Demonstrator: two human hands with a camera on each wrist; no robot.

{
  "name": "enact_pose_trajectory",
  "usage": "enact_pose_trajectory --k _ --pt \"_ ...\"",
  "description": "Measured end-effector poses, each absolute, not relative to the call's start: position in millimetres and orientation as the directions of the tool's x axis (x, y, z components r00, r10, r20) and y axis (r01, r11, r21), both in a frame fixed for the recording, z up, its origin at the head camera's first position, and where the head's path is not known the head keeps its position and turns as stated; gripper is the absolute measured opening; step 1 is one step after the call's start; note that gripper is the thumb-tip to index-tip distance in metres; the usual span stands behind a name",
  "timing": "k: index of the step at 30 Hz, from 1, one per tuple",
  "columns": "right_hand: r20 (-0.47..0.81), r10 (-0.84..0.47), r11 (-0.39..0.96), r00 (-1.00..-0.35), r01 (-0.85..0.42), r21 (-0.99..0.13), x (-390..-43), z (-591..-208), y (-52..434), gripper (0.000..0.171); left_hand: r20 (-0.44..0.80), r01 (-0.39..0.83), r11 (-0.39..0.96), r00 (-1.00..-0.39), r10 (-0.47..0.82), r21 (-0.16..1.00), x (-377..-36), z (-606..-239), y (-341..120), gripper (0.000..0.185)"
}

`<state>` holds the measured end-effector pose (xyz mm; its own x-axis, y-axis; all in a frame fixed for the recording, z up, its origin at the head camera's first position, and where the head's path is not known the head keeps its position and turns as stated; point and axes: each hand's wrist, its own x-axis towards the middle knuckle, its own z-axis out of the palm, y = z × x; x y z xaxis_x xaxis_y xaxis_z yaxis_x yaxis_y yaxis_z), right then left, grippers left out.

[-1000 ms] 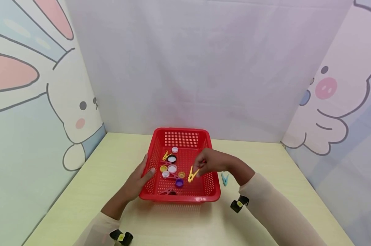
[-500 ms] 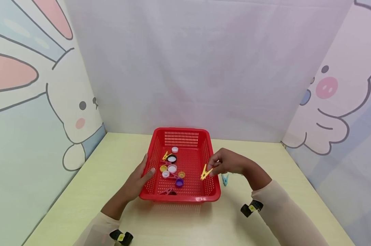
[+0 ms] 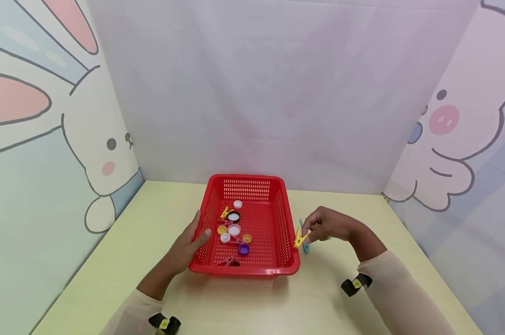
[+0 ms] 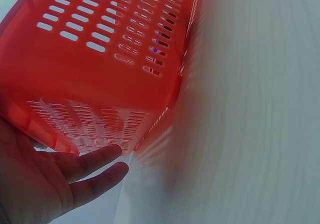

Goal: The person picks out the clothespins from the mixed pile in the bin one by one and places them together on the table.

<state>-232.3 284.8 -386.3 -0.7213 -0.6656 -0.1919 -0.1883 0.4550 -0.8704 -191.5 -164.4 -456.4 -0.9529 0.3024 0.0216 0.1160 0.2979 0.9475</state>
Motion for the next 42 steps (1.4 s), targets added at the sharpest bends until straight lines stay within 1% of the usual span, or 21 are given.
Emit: enact_pose_trajectory --k 8,13,16,23,31,38,42 --pt "-0.191 -0.671 0.407 -0.716 -0.141 -0.902 -230.3 -402.8 311.3 0.026 0.012 0.107 0.317 -0.958 0.287 0.942 -192.4 -459.4 -165.7 0.101" --pt "-0.187 -0.657 0.39 -0.73 -0.117 -0.913 -227.6 -414.6 327.4 0.028 0.019 0.113 0.31 -0.956 0.292 0.944 -191.8 -459.5 -165.7 0.101" --pt "-0.199 -0.643 0.394 -0.739 -0.096 -0.914 -227.0 -421.6 337.2 0.027 0.023 0.118 0.311 -0.956 0.293 0.943 -191.5 -459.6 -165.7 0.101" --pt "-0.225 -0.625 0.405 -0.748 -0.064 -0.912 -226.3 -432.9 352.3 0.032 0.024 0.118 0.307 -0.955 0.295 0.944 -190.1 -458.3 -165.3 0.101" --pt "-0.275 -0.6 0.425 -0.751 -0.009 -0.905 -227.8 -439.1 361.2 0.025 0.024 0.12 0.313 -0.956 0.293 0.942 -189.5 -456.7 -164.3 0.101" --pt "-0.312 -0.587 0.434 -0.747 0.034 -0.9 -232.3 -447.6 368.7 0.027 0.026 0.12 0.302 -0.954 0.298 0.946 -189.1 -456.5 -164.3 0.101" --pt "-0.328 -0.58 0.461 -0.745 0.031 -0.887 -235.1 -451.6 372.1 0.026 0.031 0.125 0.296 -0.952 0.303 0.947 -189.2 -457.3 -164.9 0.101"
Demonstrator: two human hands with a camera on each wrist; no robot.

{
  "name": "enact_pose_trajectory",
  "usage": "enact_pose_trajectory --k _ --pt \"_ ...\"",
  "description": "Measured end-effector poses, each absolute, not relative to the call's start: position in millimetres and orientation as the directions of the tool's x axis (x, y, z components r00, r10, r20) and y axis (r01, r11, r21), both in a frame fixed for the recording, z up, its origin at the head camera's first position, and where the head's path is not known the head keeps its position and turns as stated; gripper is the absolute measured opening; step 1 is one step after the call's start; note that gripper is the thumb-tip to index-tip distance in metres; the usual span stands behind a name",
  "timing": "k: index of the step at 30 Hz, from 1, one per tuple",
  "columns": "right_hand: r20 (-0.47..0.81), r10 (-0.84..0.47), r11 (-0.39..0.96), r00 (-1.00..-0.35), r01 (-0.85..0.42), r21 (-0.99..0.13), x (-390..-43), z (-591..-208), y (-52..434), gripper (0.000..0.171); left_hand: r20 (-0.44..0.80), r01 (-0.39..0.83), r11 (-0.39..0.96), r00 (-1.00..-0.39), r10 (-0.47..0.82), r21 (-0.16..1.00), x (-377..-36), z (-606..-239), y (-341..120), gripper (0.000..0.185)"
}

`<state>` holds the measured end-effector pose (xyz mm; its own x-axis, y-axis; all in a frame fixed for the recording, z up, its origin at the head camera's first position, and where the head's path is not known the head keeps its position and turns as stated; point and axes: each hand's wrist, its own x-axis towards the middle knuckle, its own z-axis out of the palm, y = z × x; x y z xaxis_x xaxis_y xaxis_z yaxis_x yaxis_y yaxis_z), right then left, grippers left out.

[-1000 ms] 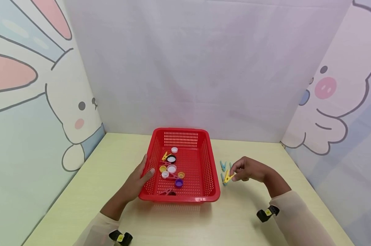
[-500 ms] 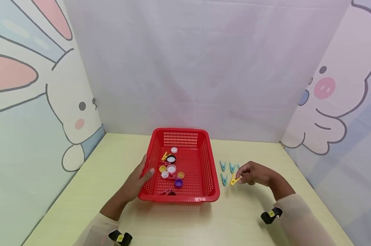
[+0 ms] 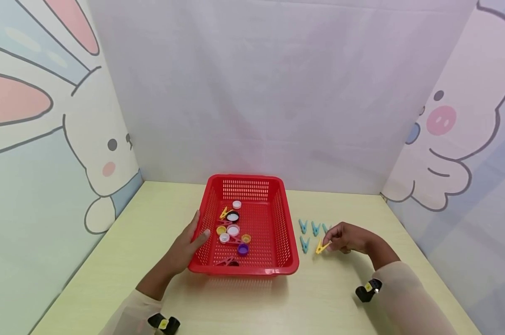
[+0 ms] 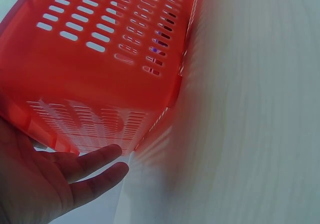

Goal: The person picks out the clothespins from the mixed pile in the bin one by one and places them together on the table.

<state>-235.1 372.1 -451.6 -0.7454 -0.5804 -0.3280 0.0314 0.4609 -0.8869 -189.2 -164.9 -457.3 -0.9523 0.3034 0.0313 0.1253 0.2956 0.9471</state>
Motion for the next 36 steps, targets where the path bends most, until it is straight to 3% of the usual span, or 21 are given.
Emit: enact_pose_trajectory --k 19,36 --pt "-0.403 -0.462 0.633 -0.79 0.024 -0.773 -239.3 -448.0 355.3 0.015 0.035 0.129 0.29 -0.95 0.309 0.948 -188.1 -456.0 -164.7 0.1" --pt "-0.329 -0.383 0.633 -0.863 0.015 -0.774 -242.1 -452.6 352.4 0.016 0.037 0.132 0.298 -0.952 0.304 0.945 -187.6 -456.6 -164.8 0.101"
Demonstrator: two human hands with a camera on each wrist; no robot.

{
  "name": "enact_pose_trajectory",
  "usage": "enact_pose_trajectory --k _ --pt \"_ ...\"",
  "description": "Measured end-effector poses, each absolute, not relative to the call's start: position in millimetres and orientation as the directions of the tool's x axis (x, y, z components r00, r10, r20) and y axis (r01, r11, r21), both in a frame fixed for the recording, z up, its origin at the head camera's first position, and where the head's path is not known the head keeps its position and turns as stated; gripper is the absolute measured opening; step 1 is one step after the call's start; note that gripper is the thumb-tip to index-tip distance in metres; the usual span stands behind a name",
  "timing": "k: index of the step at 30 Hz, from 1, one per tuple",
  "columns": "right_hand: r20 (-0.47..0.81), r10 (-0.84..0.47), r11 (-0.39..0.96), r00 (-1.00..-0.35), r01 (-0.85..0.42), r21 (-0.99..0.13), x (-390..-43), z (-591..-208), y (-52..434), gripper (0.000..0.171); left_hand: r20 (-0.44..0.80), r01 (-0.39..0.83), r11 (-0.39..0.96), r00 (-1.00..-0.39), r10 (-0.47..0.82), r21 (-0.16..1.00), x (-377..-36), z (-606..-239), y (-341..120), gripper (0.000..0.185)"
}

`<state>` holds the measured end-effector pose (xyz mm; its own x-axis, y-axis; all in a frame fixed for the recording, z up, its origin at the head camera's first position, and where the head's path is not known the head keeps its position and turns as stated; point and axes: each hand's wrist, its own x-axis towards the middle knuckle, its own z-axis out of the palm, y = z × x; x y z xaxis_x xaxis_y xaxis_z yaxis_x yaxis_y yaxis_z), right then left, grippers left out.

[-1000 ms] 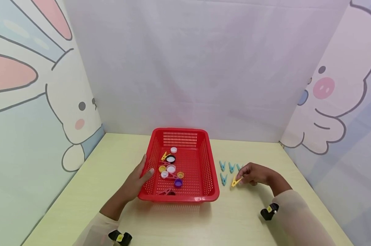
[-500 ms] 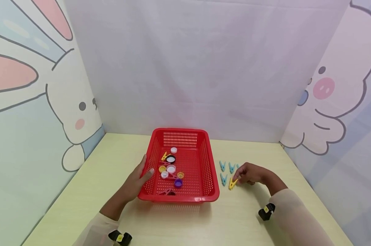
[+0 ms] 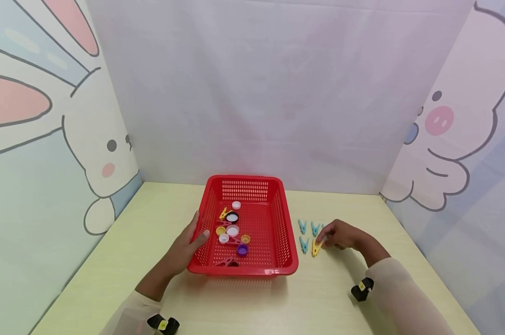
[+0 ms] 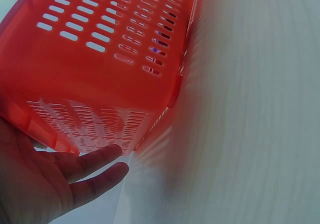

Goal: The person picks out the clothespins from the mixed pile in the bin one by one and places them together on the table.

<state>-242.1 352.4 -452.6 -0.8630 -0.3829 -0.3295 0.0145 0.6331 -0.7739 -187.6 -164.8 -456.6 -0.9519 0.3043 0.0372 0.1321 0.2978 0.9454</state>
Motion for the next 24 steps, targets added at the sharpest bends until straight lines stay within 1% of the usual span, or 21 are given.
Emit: enact_pose_trajectory --k 7,14,17,20,24 --pt "-0.273 -0.349 0.614 -0.896 0.001 -0.789 -229.3 -448.8 348.5 0.016 0.045 0.14 0.289 -0.949 0.313 0.947 -187.5 -456.6 -164.3 0.1" --pt "-0.252 -0.333 0.592 -0.909 0.006 -0.806 -216.7 -445.7 343.2 0.025 0.044 0.136 0.284 -0.951 0.306 0.949 -187.6 -457.2 -164.2 0.1" --pt "-0.243 -0.315 0.595 -0.917 0.009 -0.803 -211.7 -445.4 340.6 0.026 0.034 0.125 0.286 -0.953 0.301 0.95 -187.0 -457.3 -164.0 0.1" --pt "-0.225 -0.266 0.62 -0.937 0.012 -0.784 -205.7 -447.0 336.0 0.022 0.028 0.121 0.292 -0.953 0.302 0.949 -186.8 -457.2 -164.1 0.101" --pt "-0.2 -0.137 0.679 -0.97 0.055 -0.732 -198.2 -450.5 326.5 0.02 0.034 0.128 0.292 -0.952 0.305 0.948 -187.7 -456.8 -164.4 0.101"
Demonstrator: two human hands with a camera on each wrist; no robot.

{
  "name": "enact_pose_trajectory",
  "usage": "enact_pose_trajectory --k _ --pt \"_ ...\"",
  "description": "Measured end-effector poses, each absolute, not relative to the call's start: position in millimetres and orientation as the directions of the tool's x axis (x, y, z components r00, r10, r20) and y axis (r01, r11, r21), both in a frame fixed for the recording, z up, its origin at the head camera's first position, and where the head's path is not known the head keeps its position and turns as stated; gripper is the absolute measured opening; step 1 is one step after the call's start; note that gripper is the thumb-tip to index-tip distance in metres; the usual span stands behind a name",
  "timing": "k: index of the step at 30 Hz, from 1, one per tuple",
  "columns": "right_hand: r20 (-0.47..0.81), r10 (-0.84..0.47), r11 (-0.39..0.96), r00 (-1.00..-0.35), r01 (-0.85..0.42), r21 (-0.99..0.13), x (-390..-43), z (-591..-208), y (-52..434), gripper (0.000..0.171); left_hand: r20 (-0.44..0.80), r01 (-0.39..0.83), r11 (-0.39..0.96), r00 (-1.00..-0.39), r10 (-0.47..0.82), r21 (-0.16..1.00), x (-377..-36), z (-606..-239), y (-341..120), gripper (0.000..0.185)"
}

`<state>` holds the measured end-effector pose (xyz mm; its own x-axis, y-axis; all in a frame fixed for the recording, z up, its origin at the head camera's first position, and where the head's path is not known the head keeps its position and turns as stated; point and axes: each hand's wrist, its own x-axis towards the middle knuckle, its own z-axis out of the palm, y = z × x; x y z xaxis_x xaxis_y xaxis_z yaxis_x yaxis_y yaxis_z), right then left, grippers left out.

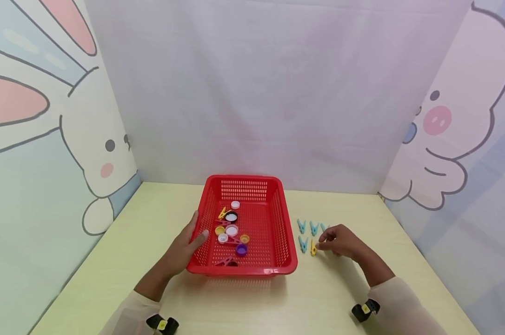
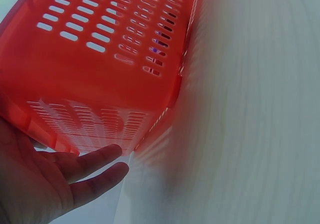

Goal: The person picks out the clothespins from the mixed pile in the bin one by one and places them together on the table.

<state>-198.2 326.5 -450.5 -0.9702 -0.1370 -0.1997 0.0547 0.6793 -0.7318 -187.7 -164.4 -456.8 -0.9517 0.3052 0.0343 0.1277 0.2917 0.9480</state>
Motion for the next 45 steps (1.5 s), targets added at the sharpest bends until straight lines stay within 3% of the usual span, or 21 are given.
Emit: enact_pose_trajectory --k 9,18,33,45 --pt "-0.17 0.099 0.701 -0.98 0.19 -0.687 -188.3 -459.6 314.3 0.036 0.027 0.122 0.299 -0.953 0.302 0.947 -188.7 -456.7 -164.2 0.103" --pt "-0.199 0.087 0.732 -0.976 0.199 -0.652 -184.8 -468.0 309.3 0.059 0.038 0.132 0.285 -0.949 0.312 0.949 -190.4 -458.4 -165.8 0.102" --pt "-0.112 0.072 0.751 -0.991 0.128 -0.648 -180.7 -478.9 304.9 0.059 0.028 0.118 0.273 -0.95 0.311 0.955 -188.9 -456.3 -166.0 0.102" --pt "-0.133 0.07 0.758 -0.989 0.139 -0.637 -181.6 -474.1 304.2 0.061 0.014 0.101 0.279 -0.954 0.299 0.955 -189.1 -458.3 -166.6 0.101"
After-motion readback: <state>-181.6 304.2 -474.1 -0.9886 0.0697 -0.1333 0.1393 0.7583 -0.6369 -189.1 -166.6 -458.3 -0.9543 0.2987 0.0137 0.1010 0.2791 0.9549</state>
